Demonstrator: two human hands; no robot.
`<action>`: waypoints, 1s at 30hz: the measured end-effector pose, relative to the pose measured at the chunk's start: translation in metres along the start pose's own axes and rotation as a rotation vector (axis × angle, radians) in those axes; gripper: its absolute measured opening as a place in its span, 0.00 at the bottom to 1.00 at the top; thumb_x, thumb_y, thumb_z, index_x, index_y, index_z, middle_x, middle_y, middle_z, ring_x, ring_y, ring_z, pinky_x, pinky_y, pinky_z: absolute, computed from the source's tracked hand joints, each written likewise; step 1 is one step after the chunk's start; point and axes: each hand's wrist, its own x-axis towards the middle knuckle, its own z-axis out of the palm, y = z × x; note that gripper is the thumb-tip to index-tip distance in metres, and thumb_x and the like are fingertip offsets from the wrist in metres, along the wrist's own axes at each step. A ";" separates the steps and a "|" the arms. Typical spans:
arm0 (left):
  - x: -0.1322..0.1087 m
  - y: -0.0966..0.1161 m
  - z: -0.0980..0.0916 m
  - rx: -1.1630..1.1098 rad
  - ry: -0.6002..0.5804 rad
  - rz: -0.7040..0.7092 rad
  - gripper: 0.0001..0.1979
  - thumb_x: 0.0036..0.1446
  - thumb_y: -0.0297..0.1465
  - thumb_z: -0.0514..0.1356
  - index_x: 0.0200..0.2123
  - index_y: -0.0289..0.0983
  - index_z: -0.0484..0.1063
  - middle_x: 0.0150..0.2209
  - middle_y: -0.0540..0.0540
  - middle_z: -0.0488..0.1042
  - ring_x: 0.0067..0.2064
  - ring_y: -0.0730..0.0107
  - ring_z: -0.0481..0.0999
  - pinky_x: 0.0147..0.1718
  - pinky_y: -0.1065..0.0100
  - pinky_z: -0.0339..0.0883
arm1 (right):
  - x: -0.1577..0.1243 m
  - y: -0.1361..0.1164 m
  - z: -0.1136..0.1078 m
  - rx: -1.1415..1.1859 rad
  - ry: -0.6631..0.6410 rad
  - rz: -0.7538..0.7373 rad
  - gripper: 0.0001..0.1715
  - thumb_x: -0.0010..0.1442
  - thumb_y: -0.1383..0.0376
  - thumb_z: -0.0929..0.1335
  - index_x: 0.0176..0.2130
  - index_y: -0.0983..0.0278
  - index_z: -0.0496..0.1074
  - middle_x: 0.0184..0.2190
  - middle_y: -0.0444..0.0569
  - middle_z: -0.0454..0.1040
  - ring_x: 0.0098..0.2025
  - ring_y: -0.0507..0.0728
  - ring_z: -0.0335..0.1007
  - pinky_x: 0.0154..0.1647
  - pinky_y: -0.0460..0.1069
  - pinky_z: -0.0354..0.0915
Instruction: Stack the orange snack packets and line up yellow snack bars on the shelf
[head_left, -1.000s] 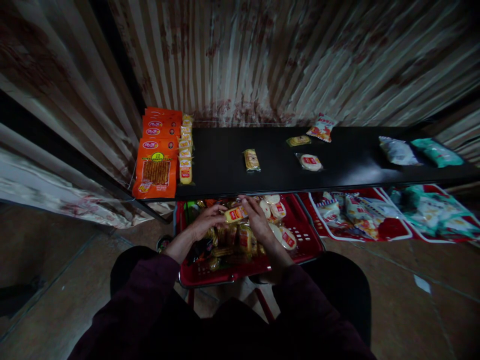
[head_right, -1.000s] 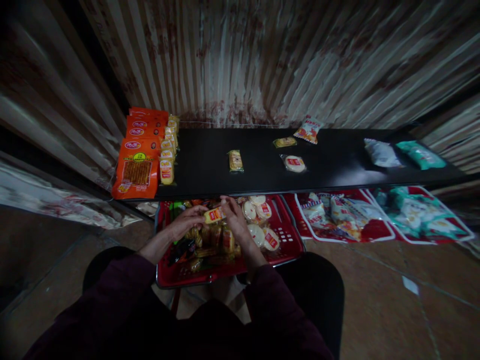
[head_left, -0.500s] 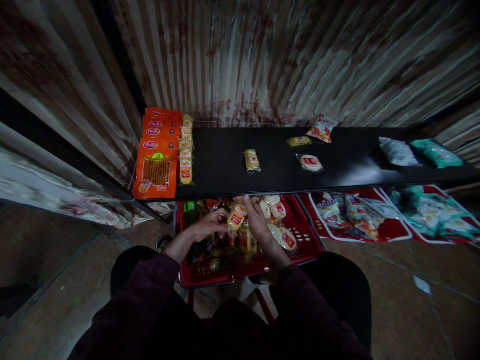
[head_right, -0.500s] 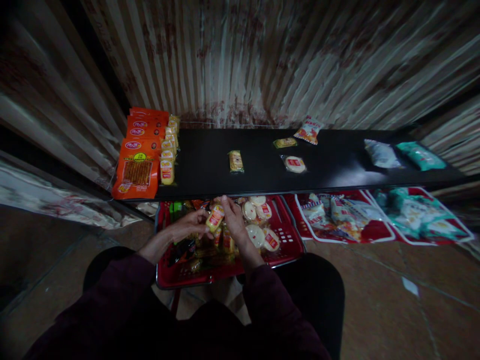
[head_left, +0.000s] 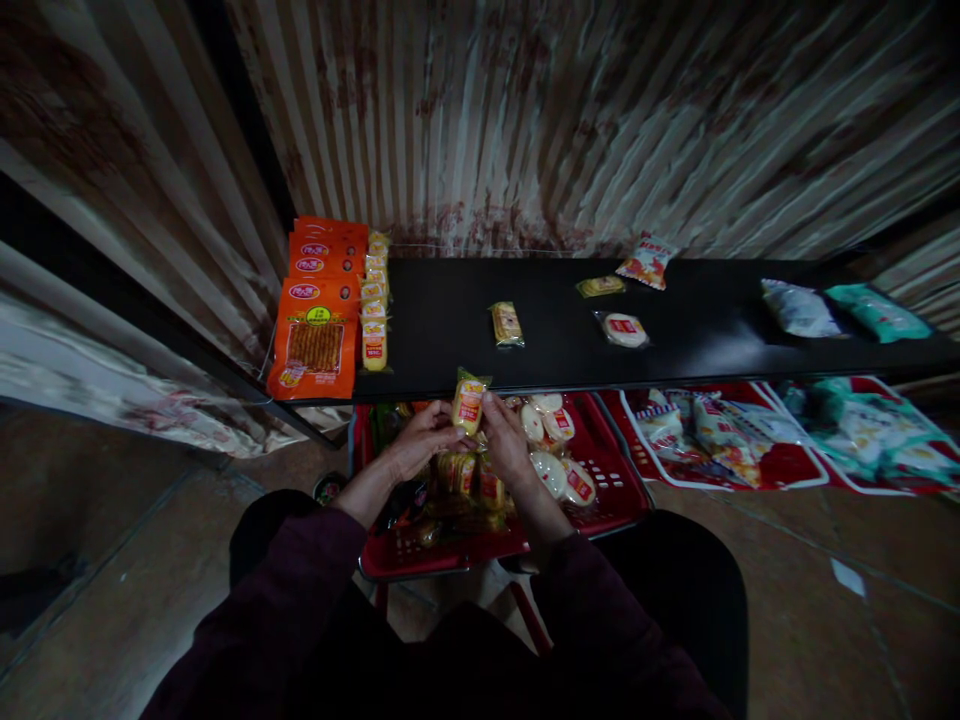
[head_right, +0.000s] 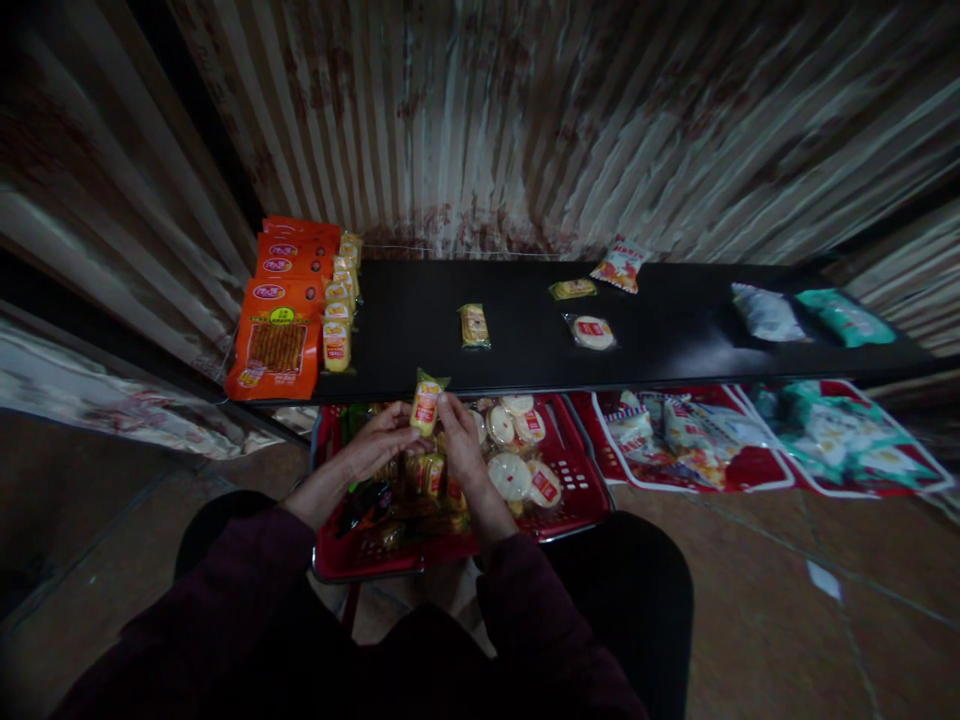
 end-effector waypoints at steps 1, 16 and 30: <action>0.000 0.000 0.001 0.001 0.006 0.006 0.23 0.40 0.37 0.70 0.34 0.36 0.62 0.33 0.49 0.74 0.32 0.71 0.77 0.34 0.69 0.67 | 0.000 -0.001 0.001 0.020 0.013 0.006 0.28 0.54 0.42 0.63 0.36 0.62 0.71 0.31 0.45 0.73 0.32 0.53 0.67 0.32 0.47 0.64; 0.009 -0.008 0.009 0.223 0.191 0.249 0.15 0.49 0.39 0.63 0.36 0.36 0.68 0.34 0.50 0.72 0.35 0.72 0.72 0.36 0.70 0.64 | -0.006 -0.019 0.005 0.002 0.089 -0.028 0.29 0.53 0.46 0.67 0.46 0.63 0.74 0.44 0.49 0.77 0.47 0.59 0.70 0.49 0.52 0.65; 0.015 -0.012 0.020 0.473 0.542 0.523 0.19 0.52 0.32 0.61 0.47 0.40 0.63 0.43 0.44 0.69 0.42 0.68 0.71 0.43 0.67 0.64 | -0.009 -0.029 0.015 -0.029 0.073 -0.167 0.31 0.58 0.51 0.65 0.57 0.60 0.67 0.51 0.48 0.73 0.54 0.61 0.67 0.55 0.57 0.63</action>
